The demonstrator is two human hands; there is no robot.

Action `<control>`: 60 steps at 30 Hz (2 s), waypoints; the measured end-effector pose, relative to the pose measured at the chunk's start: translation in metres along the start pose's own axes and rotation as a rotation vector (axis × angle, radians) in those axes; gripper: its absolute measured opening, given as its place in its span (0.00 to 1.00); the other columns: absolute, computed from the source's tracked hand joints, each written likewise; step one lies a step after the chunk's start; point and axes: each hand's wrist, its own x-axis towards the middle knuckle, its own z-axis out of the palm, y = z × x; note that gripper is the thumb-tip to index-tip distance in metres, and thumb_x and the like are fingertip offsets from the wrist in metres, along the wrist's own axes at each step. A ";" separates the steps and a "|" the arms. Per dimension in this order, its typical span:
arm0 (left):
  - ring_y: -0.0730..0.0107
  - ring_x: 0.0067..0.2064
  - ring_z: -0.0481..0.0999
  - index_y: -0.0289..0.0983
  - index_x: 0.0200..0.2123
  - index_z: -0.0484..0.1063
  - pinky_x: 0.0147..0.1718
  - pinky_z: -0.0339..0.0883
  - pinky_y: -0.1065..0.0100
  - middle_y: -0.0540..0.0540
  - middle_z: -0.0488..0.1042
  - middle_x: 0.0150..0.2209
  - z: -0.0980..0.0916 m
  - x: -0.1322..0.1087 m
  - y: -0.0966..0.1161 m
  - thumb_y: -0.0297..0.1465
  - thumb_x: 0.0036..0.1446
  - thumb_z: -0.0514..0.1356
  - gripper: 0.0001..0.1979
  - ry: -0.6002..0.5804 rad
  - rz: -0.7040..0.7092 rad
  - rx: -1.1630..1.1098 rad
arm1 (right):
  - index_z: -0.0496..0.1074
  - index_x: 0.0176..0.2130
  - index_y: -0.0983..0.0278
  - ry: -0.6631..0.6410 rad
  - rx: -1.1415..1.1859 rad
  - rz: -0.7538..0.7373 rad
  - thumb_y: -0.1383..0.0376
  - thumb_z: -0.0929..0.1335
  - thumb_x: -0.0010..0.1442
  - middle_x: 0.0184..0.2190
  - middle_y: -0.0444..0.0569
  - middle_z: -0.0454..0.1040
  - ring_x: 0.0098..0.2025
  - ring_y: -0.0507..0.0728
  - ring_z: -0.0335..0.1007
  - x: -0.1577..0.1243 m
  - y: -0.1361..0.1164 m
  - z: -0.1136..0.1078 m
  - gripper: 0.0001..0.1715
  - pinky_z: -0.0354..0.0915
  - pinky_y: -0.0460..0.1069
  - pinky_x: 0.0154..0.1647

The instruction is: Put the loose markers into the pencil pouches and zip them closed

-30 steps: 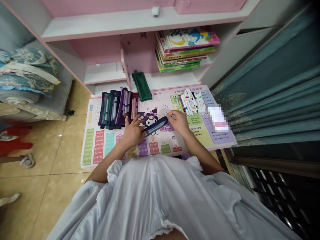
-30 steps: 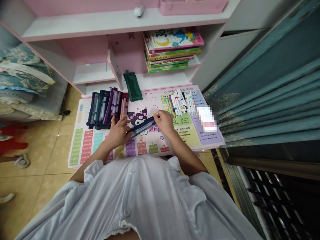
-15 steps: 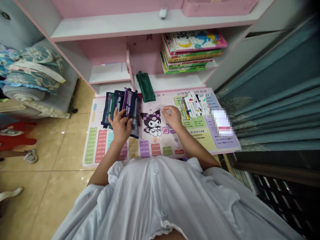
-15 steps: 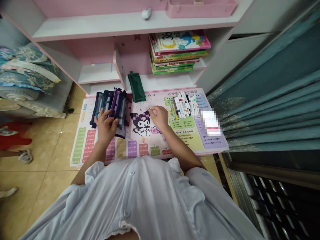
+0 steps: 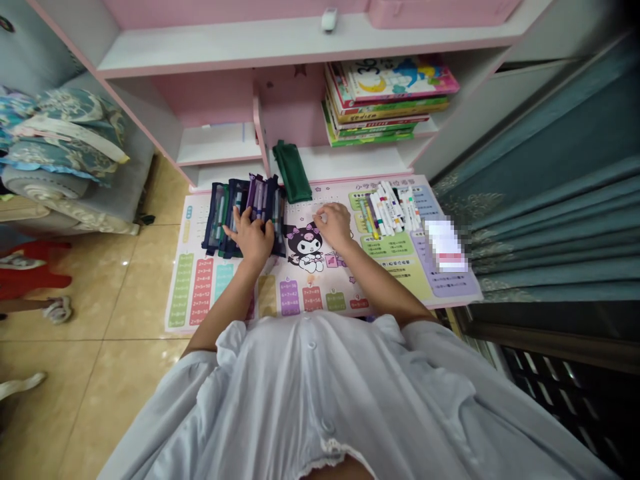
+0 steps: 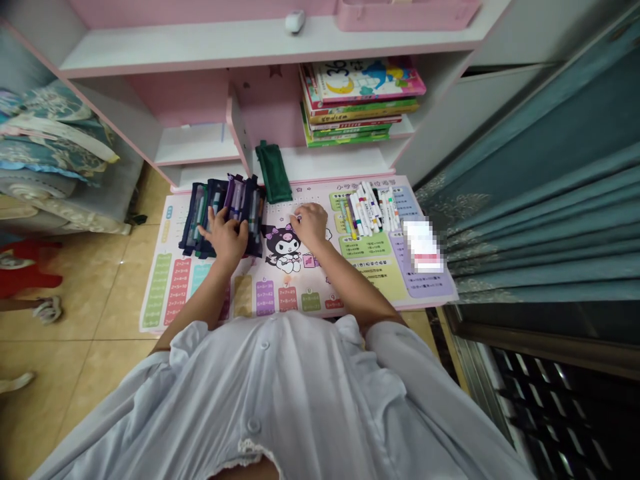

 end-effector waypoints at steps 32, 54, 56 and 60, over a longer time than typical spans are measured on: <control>0.40 0.76 0.42 0.39 0.48 0.74 0.66 0.32 0.26 0.33 0.58 0.71 -0.004 -0.017 0.014 0.33 0.61 0.59 0.13 -0.017 0.058 0.044 | 0.79 0.42 0.58 0.340 0.077 -0.099 0.60 0.62 0.68 0.52 0.55 0.76 0.69 0.71 0.55 0.043 0.004 -0.014 0.16 0.39 0.75 0.71; 0.38 0.67 0.65 0.43 0.43 0.83 0.67 0.31 0.27 0.35 0.75 0.58 0.037 -0.013 0.040 0.37 0.62 0.60 0.12 -0.309 0.487 0.150 | 0.79 0.40 0.59 0.642 0.529 -0.108 0.50 0.67 0.65 0.43 0.52 0.78 0.58 0.63 0.73 -0.060 0.049 -0.063 0.18 0.66 0.67 0.65; 0.41 0.59 0.73 0.42 0.45 0.82 0.68 0.29 0.29 0.36 0.80 0.47 0.032 -0.016 0.039 0.40 0.63 0.60 0.14 -0.328 0.462 0.146 | 0.79 0.39 0.59 0.610 0.589 -0.086 0.49 0.68 0.64 0.43 0.52 0.78 0.56 0.64 0.74 -0.062 0.053 -0.064 0.19 0.66 0.66 0.64; 0.39 0.64 0.68 0.41 0.47 0.81 0.69 0.30 0.31 0.35 0.79 0.50 0.012 -0.029 0.028 0.41 0.62 0.61 0.15 -0.269 0.422 0.077 | 0.80 0.36 0.60 0.556 0.719 -0.058 0.50 0.70 0.62 0.44 0.53 0.79 0.57 0.64 0.74 -0.066 0.062 -0.065 0.17 0.67 0.66 0.64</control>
